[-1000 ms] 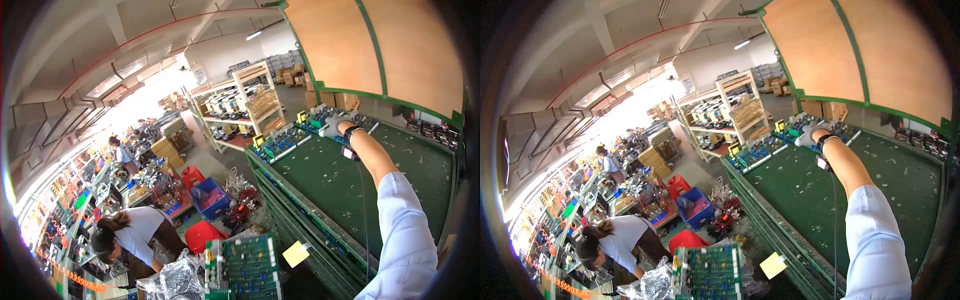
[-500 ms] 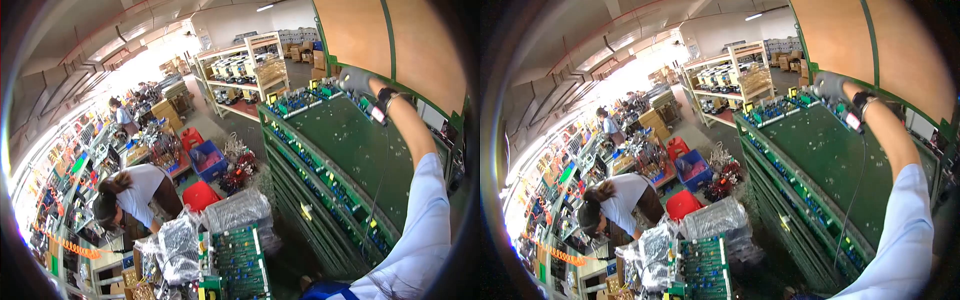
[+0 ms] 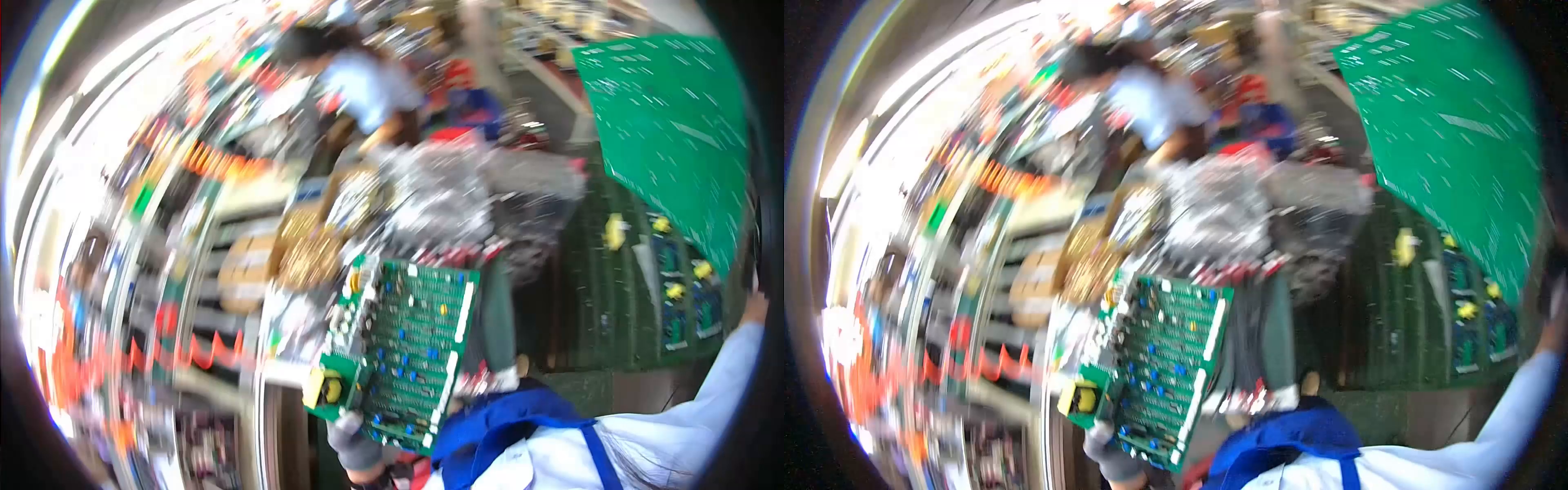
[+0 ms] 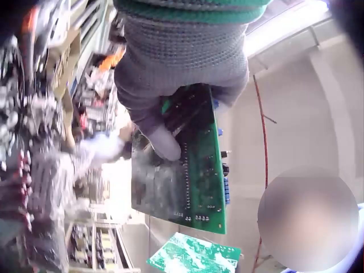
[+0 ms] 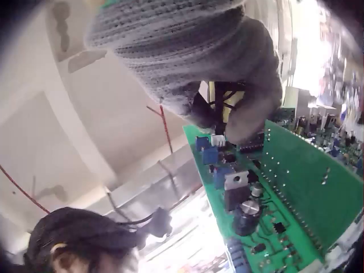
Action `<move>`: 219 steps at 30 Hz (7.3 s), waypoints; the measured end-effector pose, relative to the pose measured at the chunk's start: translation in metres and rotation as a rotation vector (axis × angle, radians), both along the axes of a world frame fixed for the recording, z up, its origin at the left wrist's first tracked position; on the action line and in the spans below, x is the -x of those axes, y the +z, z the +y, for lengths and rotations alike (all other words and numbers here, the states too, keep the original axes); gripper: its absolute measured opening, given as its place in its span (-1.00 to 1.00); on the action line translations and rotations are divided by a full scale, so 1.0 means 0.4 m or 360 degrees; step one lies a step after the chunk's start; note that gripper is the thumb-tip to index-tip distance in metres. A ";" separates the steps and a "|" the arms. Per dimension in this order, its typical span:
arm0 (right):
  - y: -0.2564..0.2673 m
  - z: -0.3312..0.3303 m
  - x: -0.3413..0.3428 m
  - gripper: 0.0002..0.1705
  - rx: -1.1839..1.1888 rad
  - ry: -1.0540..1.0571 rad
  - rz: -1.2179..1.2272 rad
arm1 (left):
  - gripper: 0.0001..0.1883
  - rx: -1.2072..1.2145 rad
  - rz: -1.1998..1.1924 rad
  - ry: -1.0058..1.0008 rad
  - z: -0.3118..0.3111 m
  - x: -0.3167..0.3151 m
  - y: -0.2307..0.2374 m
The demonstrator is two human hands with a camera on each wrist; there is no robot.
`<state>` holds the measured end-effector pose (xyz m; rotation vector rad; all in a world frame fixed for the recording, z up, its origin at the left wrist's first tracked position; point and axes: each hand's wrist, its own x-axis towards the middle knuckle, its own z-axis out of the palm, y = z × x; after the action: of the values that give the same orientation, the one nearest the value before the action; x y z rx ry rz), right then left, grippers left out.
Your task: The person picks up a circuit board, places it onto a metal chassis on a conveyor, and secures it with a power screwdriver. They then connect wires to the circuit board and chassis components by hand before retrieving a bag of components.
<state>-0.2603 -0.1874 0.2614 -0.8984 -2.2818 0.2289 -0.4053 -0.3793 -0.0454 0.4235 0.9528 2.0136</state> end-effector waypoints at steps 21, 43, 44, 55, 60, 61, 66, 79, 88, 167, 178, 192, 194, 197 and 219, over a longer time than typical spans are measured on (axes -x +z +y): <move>-0.424 -0.104 0.065 -0.80 0.0668 0.1817 -0.0161 | -0.63 -0.0082 -0.0217 0.2815 -1.008 -0.436 -0.175; -0.397 -0.822 0.733 -0.67 0.1186 0.3185 -0.0771 | -0.59 -0.0824 -0.0601 0.3346 -1.174 -0.208 -0.411; -0.398 -0.878 0.767 -0.69 0.1287 0.3246 -0.0799 | -0.57 -0.0913 -0.0686 0.3307 -1.195 -0.215 -0.455; -0.503 -1.620 0.857 -0.77 0.0601 0.4838 -0.1080 | -0.56 -0.0147 -0.0838 0.4096 -1.073 -0.389 -0.418; -0.629 -1.919 0.703 -0.82 -0.0333 0.4939 -0.1250 | -0.41 -0.0015 -0.0845 0.4567 -1.021 -0.420 -0.439; -0.678 -1.990 0.670 -0.83 -0.0426 0.5012 -0.1195 | -0.41 -0.0040 -0.0832 0.4584 -1.028 -0.412 -0.437; -0.887 -2.307 0.514 -0.80 -0.1289 0.5171 -0.0699 | -0.39 -0.0074 -0.0645 0.4678 -1.169 -0.365 -0.413; -1.089 -2.613 0.406 -0.69 -0.1962 0.5146 -0.1192 | -0.35 -0.0191 -0.0710 0.4705 -1.438 -0.275 -0.257; -0.977 -2.557 0.707 -0.35 0.2260 0.2247 -0.4339 | -0.33 -0.0375 -0.0738 0.4866 -1.531 -0.105 -0.123; -0.881 -2.499 0.623 -0.53 0.2254 0.3184 -0.3216 | -0.84 0.1602 -0.1549 0.4367 -1.601 -0.327 -0.043; -0.927 -2.469 0.704 -0.45 0.2411 0.3351 -0.2822 | -0.79 0.1912 -0.0744 0.3668 -1.691 -0.192 0.036; -0.983 -2.273 0.936 -0.37 0.3447 0.2422 -0.2421 | -0.58 0.0821 -0.1680 0.3763 -1.959 -0.290 -0.493; -0.983 -2.252 0.949 -0.35 0.3356 0.2484 -0.2316 | -0.56 0.0938 -0.1605 0.3844 -1.967 -0.284 -0.507; -0.954 -2.241 0.950 -0.36 0.3326 0.2470 -0.2249 | -0.43 0.1257 -0.1620 0.3810 -2.003 -0.240 -0.435; -0.905 -2.293 0.947 -0.12 0.3569 0.2909 -0.2107 | -0.41 0.3565 -0.0855 0.0915 -1.942 -0.706 -0.014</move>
<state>-0.6393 -1.1046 -0.1006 -0.5373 0.5804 -1.4961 -0.1229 -1.1562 -0.0511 -1.5642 2.2172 0.2753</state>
